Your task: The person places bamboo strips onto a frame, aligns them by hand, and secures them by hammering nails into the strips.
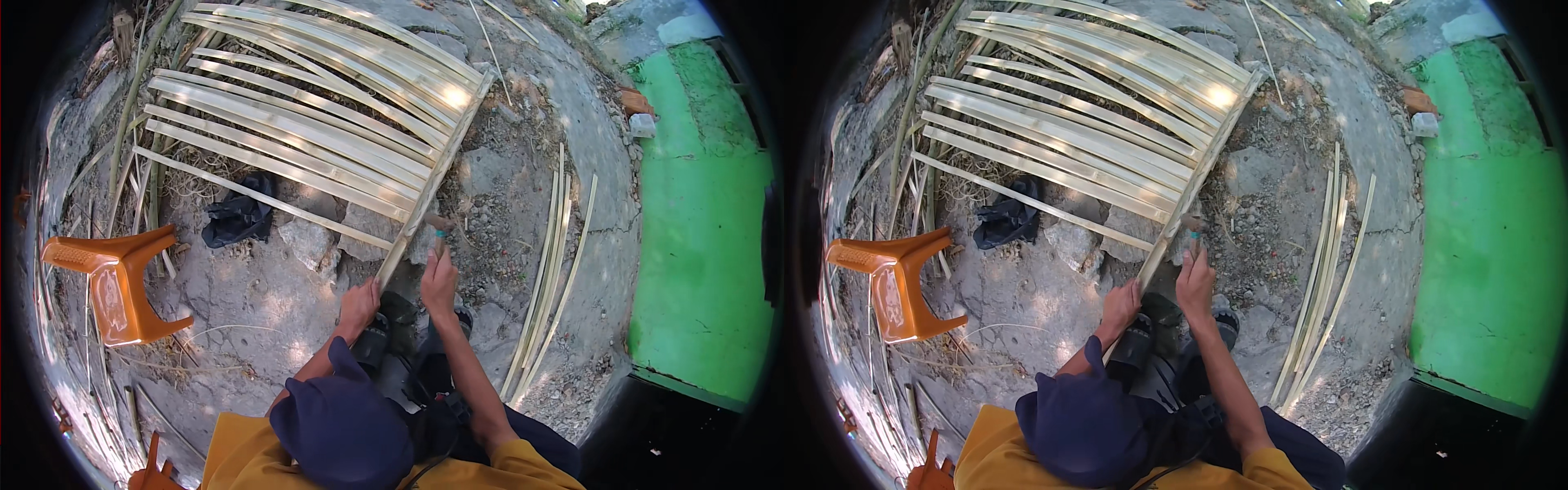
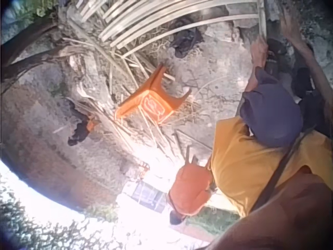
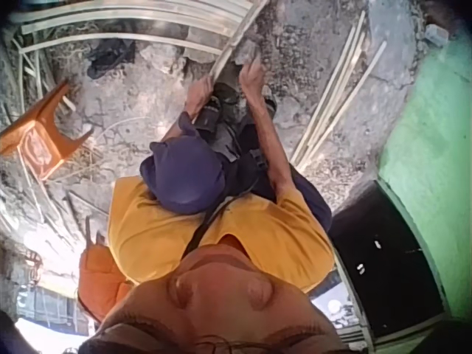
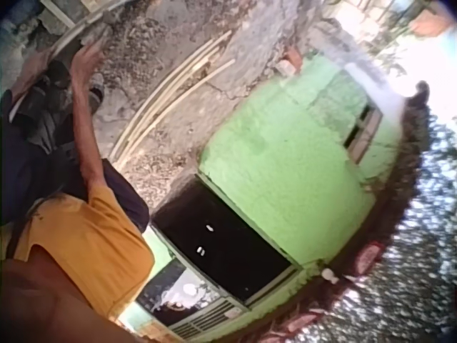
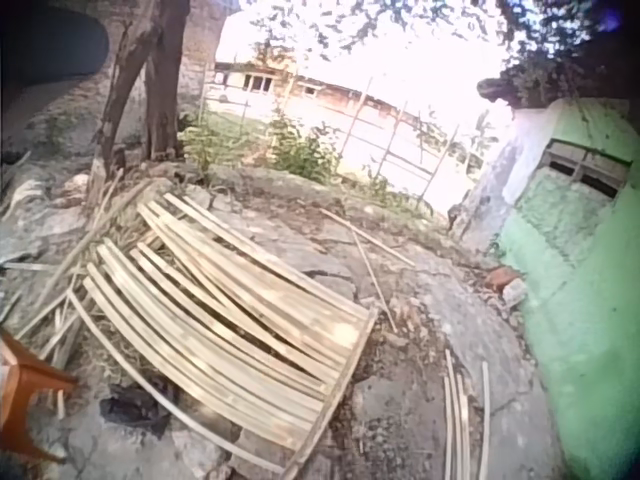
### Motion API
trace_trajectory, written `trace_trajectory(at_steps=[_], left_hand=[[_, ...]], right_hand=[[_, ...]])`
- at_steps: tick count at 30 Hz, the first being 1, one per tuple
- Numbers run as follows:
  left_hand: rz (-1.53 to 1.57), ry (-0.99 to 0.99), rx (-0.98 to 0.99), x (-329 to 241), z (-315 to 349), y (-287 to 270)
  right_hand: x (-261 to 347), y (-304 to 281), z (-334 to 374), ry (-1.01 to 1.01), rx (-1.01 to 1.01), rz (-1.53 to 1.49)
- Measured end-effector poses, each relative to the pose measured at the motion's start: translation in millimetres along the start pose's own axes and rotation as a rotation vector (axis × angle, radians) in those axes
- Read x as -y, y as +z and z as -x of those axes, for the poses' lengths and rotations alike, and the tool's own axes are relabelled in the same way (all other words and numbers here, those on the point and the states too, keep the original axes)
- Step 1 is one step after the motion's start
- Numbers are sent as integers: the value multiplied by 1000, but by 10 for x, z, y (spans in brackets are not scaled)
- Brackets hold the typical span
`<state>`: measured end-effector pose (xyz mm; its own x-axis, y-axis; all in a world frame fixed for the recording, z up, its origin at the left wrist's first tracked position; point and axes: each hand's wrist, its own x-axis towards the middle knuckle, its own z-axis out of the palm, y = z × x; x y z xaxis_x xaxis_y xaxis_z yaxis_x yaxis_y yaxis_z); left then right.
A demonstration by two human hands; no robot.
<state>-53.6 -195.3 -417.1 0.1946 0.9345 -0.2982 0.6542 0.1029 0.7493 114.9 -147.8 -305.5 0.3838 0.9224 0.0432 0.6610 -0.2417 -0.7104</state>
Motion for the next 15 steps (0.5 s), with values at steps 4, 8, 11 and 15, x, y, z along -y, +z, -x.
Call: trace_trajectory(at_steps=[4, 8, 11, 15], left_hand=[[-37, -16, 10, 130, -12, 62], [-22, -12, 23, 87, -29, 19], [-16, -6, 23, 22, -4, 29], [-22, -22, 46, 67, -8, 11]], right_hand=[[-78, -10, -92, 169, 155, 46], [120, -62, -23, 206, -25, -170], [-127, 47, 30, 80, 136, 34], [-42, -142, -5, 165, 58, -47]])
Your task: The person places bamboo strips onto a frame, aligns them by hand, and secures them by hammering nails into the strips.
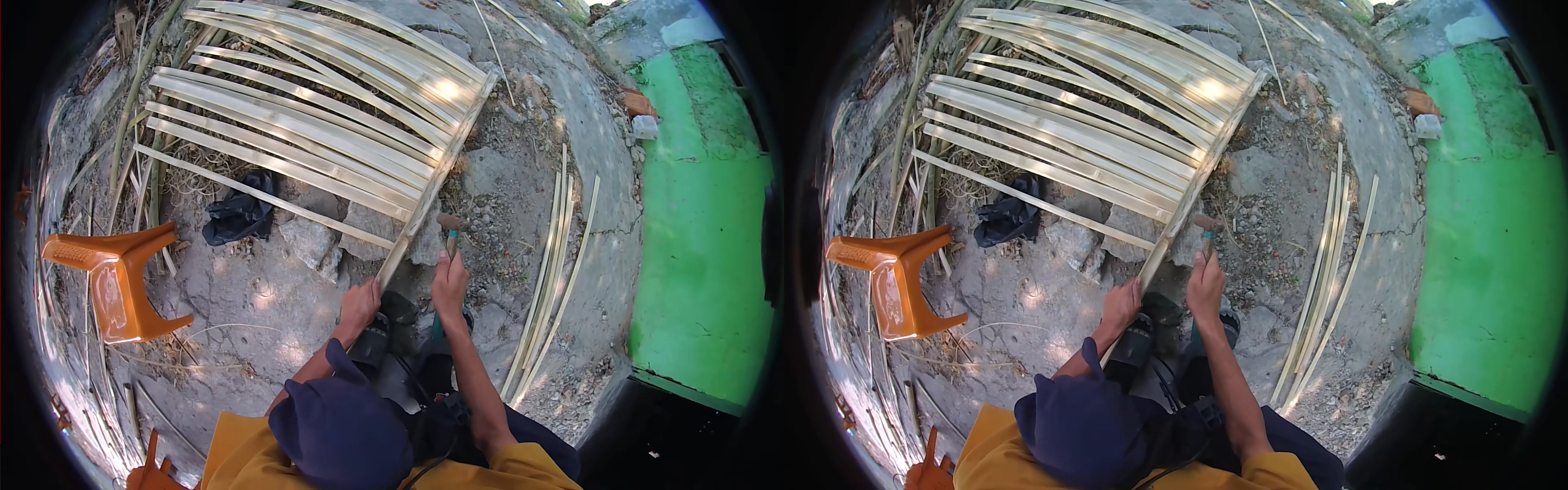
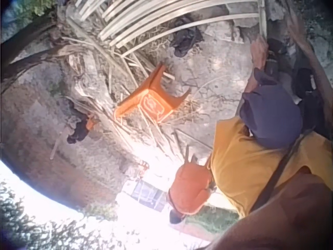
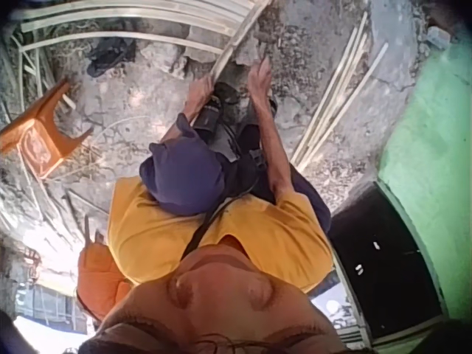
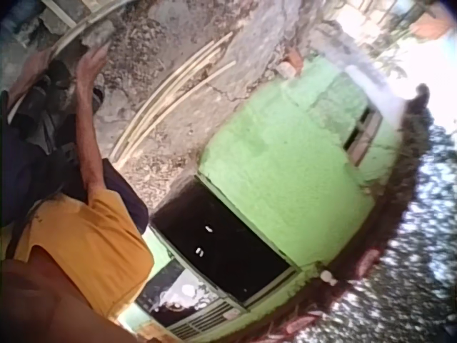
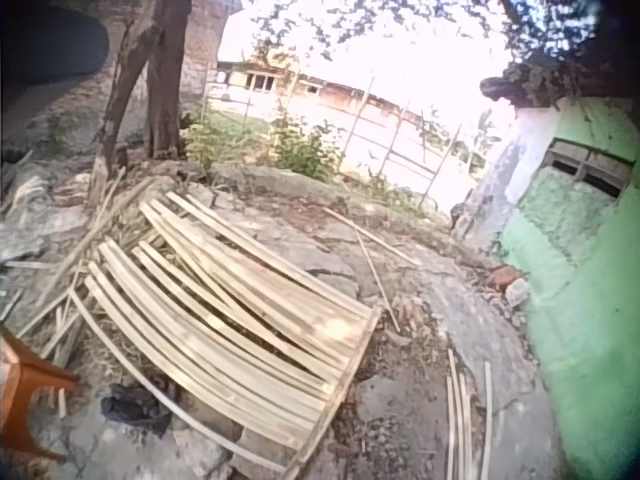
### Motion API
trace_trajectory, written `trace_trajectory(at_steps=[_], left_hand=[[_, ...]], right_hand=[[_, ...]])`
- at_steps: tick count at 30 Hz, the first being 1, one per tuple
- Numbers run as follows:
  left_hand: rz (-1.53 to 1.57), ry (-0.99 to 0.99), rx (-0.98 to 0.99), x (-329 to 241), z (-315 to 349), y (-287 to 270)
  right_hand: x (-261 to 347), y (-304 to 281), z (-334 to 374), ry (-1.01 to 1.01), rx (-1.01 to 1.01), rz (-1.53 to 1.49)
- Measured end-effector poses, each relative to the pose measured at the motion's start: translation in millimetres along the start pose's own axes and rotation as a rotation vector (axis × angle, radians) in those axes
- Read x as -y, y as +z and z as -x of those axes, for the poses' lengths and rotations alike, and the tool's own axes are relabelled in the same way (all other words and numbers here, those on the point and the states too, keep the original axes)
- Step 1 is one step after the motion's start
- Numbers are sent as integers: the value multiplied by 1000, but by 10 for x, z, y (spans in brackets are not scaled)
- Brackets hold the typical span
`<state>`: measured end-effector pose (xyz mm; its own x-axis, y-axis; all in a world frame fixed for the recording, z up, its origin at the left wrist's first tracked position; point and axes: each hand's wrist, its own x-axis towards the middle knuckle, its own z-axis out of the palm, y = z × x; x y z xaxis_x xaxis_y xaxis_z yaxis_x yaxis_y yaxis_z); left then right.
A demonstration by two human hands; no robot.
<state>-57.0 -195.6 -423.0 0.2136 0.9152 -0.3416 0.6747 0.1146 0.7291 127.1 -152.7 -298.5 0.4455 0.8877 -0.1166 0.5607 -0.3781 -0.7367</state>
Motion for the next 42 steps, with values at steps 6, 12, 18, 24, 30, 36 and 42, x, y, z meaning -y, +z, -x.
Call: trace_trajectory(at_steps=[6, 12, 18, 24, 30, 36, 42], left_hand=[[-3, -4, -10, -36, 4, -34], [-6, -3, 0, -49, 12, -35], [-11, 9, -26, -43, 11, -21], [-7, 37, -76, -37, 5, -35], [-1, 19, -42, -64, 8, -18], [-17, 9, -49, -6, -1, -35], [-22, 33, -37, -73, -19, 23]], right_hand=[[268, -23, -111, -87, -74, -58], [335, -71, -414, -103, 52, -55], [152, -109, -600, -114, 70, 46], [147, -282, -813, 110, 428, 51], [165, -250, -785, -42, 380, 176], [542, -304, -619, -128, 322, 216], [124, -179, -576, -57, 292, 213]])
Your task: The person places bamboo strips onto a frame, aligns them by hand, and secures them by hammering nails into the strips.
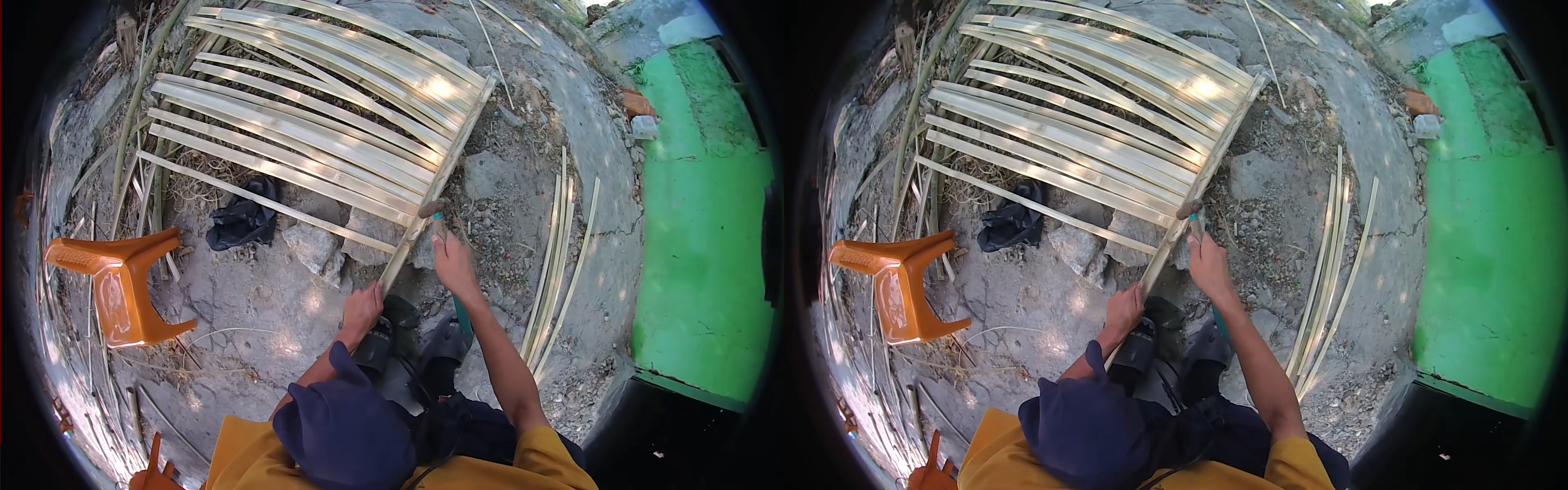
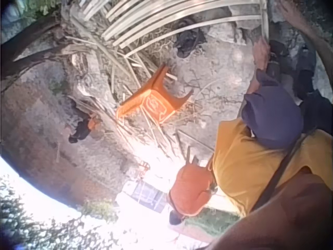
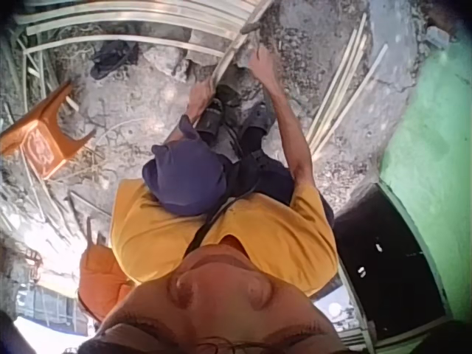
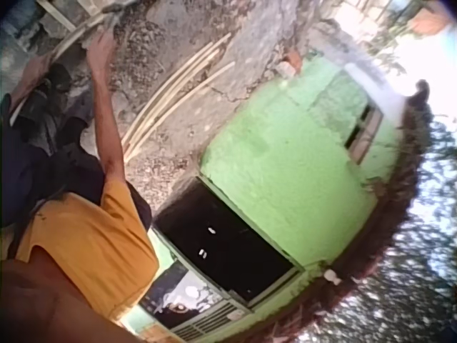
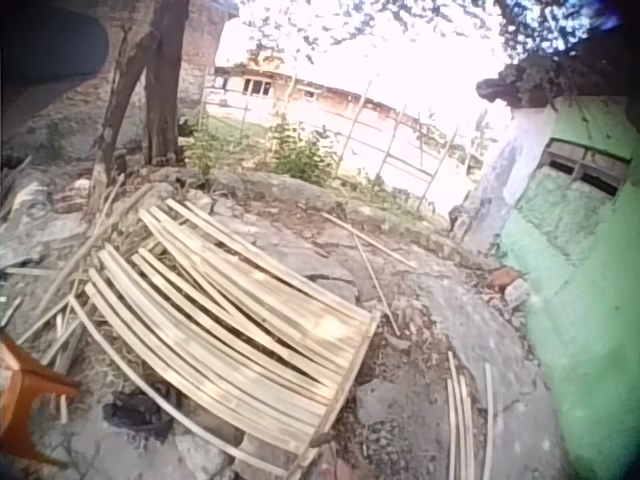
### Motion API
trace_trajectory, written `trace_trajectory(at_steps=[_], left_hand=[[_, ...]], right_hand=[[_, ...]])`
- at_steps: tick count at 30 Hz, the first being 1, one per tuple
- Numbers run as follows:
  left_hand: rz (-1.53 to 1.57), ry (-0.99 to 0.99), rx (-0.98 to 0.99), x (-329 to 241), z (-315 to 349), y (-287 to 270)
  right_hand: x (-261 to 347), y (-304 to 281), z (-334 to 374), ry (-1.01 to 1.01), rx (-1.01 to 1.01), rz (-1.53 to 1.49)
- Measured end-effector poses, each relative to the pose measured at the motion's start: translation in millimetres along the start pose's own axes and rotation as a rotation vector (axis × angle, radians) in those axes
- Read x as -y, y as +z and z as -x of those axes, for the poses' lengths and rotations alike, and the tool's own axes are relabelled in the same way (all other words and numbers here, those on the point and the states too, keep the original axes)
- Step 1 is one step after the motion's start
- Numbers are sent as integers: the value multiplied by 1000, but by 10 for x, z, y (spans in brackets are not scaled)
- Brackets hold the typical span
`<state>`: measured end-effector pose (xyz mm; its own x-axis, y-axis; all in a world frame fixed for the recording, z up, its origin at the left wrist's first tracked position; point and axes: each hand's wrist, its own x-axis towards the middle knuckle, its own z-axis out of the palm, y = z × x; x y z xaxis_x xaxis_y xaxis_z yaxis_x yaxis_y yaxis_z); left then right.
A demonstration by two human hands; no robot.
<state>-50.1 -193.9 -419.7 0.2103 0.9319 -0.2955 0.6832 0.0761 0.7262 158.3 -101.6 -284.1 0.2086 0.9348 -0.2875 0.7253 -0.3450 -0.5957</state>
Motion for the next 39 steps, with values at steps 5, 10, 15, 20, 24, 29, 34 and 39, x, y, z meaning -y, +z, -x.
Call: trace_trajectory(at_steps=[5, 10, 15, 20, 24, 29, 34, 39], left_hand=[[24, -18, 3, 81, 21, -32], [212, 64, -12, 110, 27, -110], [1185, -354, 333, -250, -319, -347], [864, -128, 222, -224, -575, -328], [797, -108, 204, -266, -712, -341], [823, -79, 166, -273, -727, -296], [851, -138, 197, -261, -759, -280], [879, -110, 203, -286, -778, -230]], right_hand=[[-172, 32, 39, -43, 10, -74], [-219, 167, 96, 155, -222, -278], [-434, 584, 190, 264, -207, -570], [-241, 849, 89, 354, -157, -942], [-168, 829, 2, 442, -154, -1090], [-158, 855, -38, 463, -154, -1164], [-92, 919, -93, 462, -169, -1145], [-174, 903, -118, 428, -160, -1167]])
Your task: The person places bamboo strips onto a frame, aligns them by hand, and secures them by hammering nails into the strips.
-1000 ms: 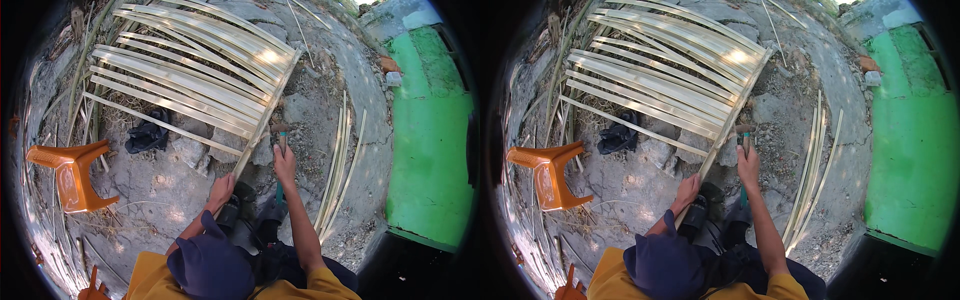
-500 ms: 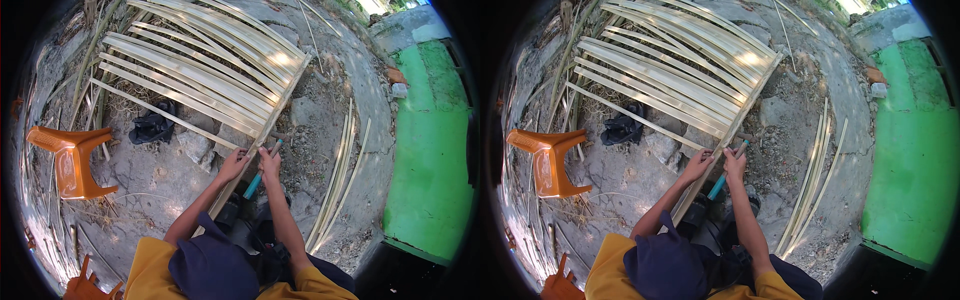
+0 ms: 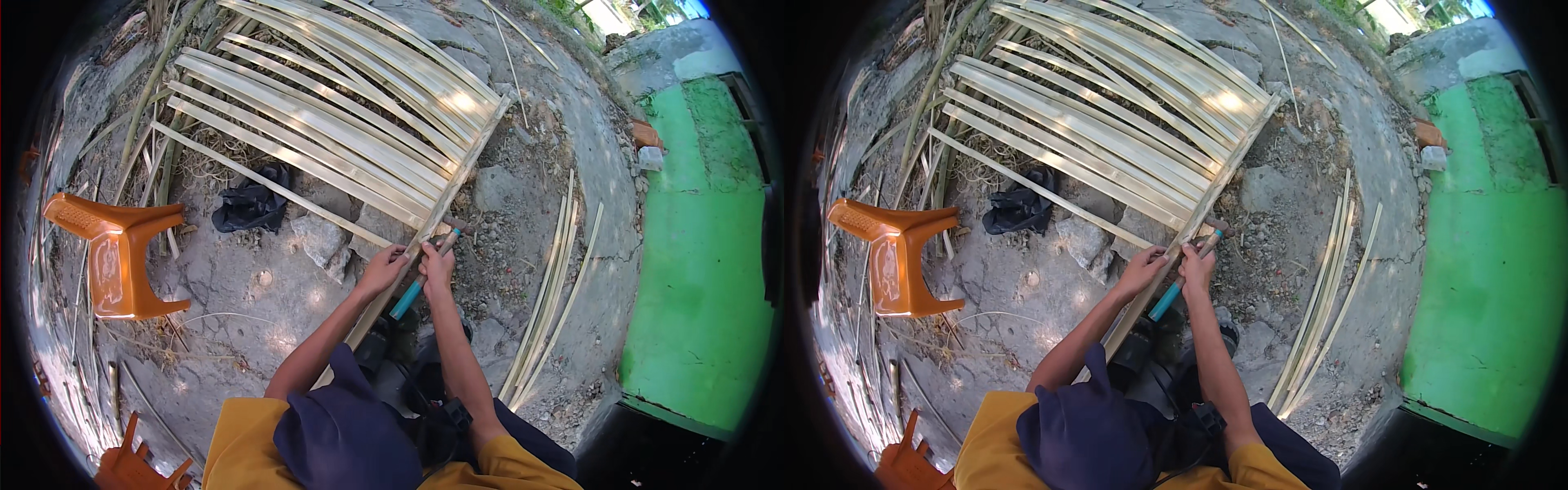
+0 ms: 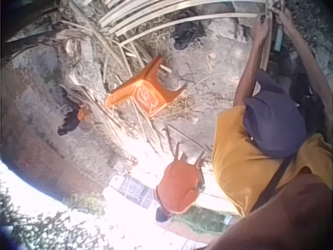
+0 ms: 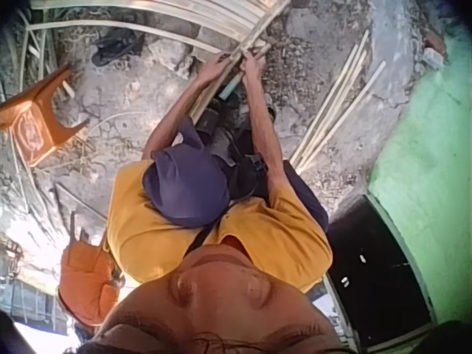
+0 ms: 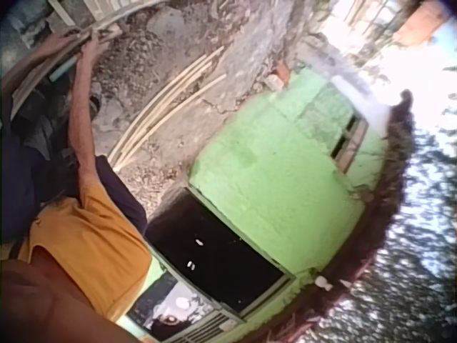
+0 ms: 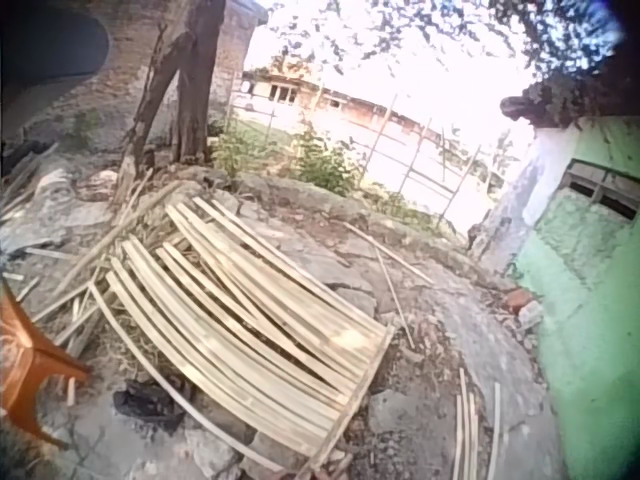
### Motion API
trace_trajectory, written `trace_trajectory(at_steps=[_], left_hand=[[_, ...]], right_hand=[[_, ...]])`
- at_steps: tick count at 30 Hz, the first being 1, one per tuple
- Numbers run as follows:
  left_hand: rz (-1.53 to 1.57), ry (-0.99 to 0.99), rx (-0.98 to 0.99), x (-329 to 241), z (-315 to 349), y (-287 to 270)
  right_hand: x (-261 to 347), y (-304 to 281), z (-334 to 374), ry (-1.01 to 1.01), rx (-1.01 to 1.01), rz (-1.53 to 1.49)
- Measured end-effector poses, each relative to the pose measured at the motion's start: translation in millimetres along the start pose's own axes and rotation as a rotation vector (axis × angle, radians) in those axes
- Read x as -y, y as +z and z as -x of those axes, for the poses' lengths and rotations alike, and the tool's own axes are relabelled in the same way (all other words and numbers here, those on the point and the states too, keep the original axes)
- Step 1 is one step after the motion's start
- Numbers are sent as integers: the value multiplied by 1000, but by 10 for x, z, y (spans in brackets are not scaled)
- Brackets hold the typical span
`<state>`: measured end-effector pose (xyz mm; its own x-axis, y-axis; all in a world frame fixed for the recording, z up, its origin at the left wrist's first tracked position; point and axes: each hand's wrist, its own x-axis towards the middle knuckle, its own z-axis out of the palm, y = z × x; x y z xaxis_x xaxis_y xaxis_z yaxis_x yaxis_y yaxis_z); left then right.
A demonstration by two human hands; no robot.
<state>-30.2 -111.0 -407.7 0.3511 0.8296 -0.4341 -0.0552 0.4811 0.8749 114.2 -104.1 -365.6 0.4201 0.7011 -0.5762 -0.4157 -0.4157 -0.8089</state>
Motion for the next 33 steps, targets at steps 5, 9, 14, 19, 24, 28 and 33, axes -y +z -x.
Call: trace_trajectory(at_steps=[5, 9, 14, 19, 24, 28, 33], left_hand=[[-30, 49, -20, 91, -51, 5], [-86, 77, -103, 83, -28, -4], [-705, 407, -223, -171, 64, -105], [-1113, 682, -239, -268, -166, -373], [-1327, 759, -102, -314, -411, -477], [-1360, 758, -82, -352, -468, -432], [-1141, 916, -78, -314, -435, -527]], right_hand=[[9, 12, -7, 34, -10, 21], [-40, 68, -11, 26, -35, 58], [-9, 6, -27, 0, -63, 73], [21, 51, 9, 4, -58, 127], [-84, -148, -55, -22, -33, 177], [-330, -385, -173, -333, -136, 431], [-433, -283, -193, -381, -143, 367]])
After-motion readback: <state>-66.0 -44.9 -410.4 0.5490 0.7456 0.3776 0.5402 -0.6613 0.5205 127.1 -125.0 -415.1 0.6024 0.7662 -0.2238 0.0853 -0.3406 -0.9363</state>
